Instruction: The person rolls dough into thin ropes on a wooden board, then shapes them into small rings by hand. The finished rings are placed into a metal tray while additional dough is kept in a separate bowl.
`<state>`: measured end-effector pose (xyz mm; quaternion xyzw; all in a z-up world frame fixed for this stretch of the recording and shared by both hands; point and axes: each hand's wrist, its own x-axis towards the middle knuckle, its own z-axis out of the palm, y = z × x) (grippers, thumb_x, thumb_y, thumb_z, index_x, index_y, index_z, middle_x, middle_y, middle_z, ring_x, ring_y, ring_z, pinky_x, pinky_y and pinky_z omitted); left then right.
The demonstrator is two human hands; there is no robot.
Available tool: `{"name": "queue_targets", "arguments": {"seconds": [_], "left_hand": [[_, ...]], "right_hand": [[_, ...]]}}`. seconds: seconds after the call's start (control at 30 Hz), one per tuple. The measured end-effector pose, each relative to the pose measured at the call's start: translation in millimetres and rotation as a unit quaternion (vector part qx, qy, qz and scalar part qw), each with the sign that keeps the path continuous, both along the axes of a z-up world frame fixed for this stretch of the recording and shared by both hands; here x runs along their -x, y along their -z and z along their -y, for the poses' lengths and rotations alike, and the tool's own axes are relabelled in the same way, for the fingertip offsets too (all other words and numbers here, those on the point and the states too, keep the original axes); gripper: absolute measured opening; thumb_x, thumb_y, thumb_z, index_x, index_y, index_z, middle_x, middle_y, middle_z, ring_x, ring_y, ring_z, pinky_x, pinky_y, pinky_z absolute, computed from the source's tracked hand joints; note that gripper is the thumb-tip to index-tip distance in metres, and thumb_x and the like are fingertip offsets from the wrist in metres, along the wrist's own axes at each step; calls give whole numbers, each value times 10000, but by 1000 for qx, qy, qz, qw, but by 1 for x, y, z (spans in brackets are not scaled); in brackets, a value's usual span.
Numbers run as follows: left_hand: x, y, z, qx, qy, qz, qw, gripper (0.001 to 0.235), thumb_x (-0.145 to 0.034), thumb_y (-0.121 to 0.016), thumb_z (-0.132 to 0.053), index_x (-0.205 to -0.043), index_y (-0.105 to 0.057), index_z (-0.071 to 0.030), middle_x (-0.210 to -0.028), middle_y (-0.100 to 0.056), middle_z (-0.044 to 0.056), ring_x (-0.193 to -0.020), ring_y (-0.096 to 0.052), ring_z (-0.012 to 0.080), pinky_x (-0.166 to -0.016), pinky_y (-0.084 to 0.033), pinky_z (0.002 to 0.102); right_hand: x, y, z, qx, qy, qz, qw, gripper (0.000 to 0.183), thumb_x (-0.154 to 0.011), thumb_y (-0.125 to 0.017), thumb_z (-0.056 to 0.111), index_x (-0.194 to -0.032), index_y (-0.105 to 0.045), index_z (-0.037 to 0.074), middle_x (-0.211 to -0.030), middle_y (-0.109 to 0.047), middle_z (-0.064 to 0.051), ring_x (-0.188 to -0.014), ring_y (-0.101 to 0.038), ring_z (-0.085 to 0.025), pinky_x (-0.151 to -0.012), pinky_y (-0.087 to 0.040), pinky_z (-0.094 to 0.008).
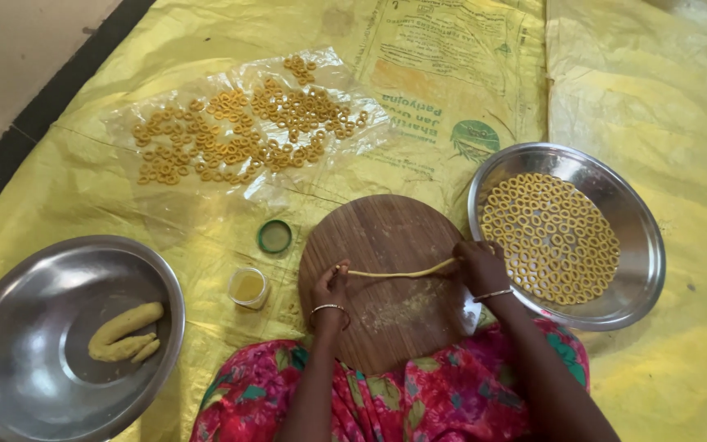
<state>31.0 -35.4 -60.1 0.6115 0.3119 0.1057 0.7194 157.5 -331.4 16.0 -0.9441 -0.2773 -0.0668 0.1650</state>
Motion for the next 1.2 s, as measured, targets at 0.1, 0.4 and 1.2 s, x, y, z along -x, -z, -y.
{"name": "queue_targets", "arguments": {"seconds": [0.1, 0.4, 1.2], "left_hand": [[1, -12, -6, -22, -12, -4, 1000, 398, -959, -678, -368, -1234, -752, -89, -1181, -775, 38, -1079, -686, 145, -954, -518, 315], [9, -13, -38, 30, -127, 98, 987, 344, -932, -760, -254, -1177, -769, -12, -1016, -742, 23, -864, -632, 87, -779, -543, 238], [7, -28, -2, -68, 13, -8, 998, 486, -1031, -538, -455, -1115, -769, -35, -865, -757, 64, -825, -708, 135, -781, -566, 296]], "right_hand": [[-11, -19, -6, -71, -11, -45, 996, 134, -834, -714, 118, -966, -723, 134, -942, -765, -77, -925, -707, -309, -852, -529, -444], [-74, -8, -79, -88, -21, -137, 986, 162, -934, -734, 149, -1092, -762, 130, -1027, -794, -92, -881, -763, -278, -860, -590, -387], [94, -48, -176, -373, -88, -161, 910, 229, -889, -695, -9, -1113, -692, 38, -1030, -694, -108, -919, -756, -232, -761, -600, -337]]}}
